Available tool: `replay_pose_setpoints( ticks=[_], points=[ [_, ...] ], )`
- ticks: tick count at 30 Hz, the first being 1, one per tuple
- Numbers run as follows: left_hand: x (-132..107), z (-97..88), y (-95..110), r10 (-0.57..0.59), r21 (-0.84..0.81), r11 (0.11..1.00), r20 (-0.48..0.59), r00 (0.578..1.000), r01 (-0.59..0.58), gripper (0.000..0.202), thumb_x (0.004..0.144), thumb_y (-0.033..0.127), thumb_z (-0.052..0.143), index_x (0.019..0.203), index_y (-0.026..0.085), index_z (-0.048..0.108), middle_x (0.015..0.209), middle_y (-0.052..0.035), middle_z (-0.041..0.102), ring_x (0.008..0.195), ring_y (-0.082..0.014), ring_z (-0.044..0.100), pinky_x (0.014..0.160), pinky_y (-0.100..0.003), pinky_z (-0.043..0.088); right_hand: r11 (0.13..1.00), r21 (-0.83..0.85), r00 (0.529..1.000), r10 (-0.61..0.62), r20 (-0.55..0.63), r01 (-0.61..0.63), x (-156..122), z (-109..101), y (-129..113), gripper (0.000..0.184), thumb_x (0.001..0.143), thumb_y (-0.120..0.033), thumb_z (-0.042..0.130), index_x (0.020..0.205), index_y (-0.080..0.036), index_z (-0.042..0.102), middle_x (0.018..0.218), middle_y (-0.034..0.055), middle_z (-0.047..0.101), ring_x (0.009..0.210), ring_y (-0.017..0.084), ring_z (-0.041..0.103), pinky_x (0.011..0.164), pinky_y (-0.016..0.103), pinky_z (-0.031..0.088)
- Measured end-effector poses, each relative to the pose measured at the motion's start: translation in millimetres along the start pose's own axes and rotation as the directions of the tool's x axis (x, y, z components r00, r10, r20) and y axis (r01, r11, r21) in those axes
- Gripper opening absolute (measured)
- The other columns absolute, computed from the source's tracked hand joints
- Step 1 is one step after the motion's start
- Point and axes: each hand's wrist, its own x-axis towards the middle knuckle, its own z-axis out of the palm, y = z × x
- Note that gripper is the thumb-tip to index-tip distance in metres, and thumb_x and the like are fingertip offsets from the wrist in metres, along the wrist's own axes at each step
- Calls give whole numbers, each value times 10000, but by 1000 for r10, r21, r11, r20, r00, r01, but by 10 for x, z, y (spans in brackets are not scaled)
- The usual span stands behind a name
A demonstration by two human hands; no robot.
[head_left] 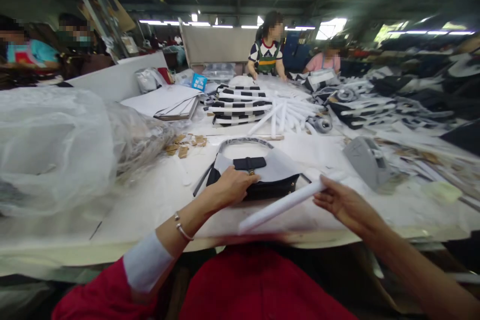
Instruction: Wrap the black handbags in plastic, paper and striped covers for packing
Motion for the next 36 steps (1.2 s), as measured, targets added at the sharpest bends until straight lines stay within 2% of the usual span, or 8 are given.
replay_pose_setpoints(
  ticks=[4, 8, 14, 19, 25, 28, 33, 36],
  points=[
    [78, -110, 21, 79, 69, 994, 9, 997, -80, 422, 833, 102, 522, 1219, 254, 599, 918, -65, 751, 875, -245, 706, 996, -523, 390, 983, 120, 991, 136, 12, -137, -25, 461, 644, 110, 847, -145, 663, 857, -160, 554, 621, 18, 657, 578, 190, 697, 582, 309, 634],
    [94, -125, 93, 94, 134, 987, -1, 996, -93, 303, 882, 107, 474, 1119, 205, 635, 859, -83, 742, 818, -237, 700, 1042, -575, 317, 948, 283, 984, 168, -65, -143, 52, 718, 831, 98, 910, -97, 544, 884, -186, 511, 635, -6, 645, 603, 166, 699, 622, 299, 636],
    [-77, 491, 302, -123, 137, 977, -269, 955, 165, 473, 894, 166, 527, 1362, 190, 458, 1233, -166, 625, 1095, -284, 617, 972, -498, 433, 937, 300, 984, 173, 39, -176, 171, 705, 860, 146, 861, -110, 608, 876, -225, 520, 674, -18, 670, 693, 158, 706, 803, 336, 625],
    [-166, 1014, 322, -122, 157, 956, -560, 820, 249, 537, 904, 50, 429, 1402, 250, 459, 1348, -107, 590, 1223, -242, 549, 1048, -449, 402, 968, 128, 963, 191, 189, -217, 97, 529, 748, 104, 809, -114, 662, 863, -167, 590, 833, 54, 735, 821, 182, 724, 842, 316, 593],
    [-135, 1081, 258, -39, 199, 950, -686, 726, 239, 575, 882, 1, 373, 1375, 256, 522, 1320, -78, 628, 1195, -216, 586, 1027, -398, 434, 919, -325, 831, 353, 430, -222, -206, 176, 365, 346, 763, -355, 778, 972, -115, 643, 940, 114, 730, 780, 207, 732, 688, 296, 593],
    [-148, 1089, 248, -32, 208, 945, -707, 707, 251, 588, 883, -4, 341, 1373, 258, 535, 1341, -65, 616, 1206, -219, 584, 1040, -397, 421, 880, -461, 829, 342, 441, -118, -235, -21, 226, 384, 734, -419, 785, 921, -106, 664, 872, 106, 728, 738, 210, 732, 613, 256, 580],
    [-154, 1151, 180, 23, 265, 935, -706, 708, 234, 642, 885, -1, 337, 1462, 268, 423, 1385, -64, 581, 1224, -216, 577, 1064, -395, 399, 842, -531, 911, 292, 292, -100, -114, -467, 251, 343, 682, -418, 774, 809, -115, 677, 770, 93, 733, 665, 190, 722, 539, 217, 566],
    [-137, 1163, 147, 11, 255, 937, -702, 712, 237, 700, 883, 5, 340, 1521, 289, 289, 1397, -59, 570, 1207, -218, 592, 1059, -405, 412, 806, -556, 857, 420, 298, -201, -135, -758, 443, 274, 627, -371, 750, 740, -127, 700, 702, 85, 726, 565, 177, 698, 475, 217, 555]
  ],
)
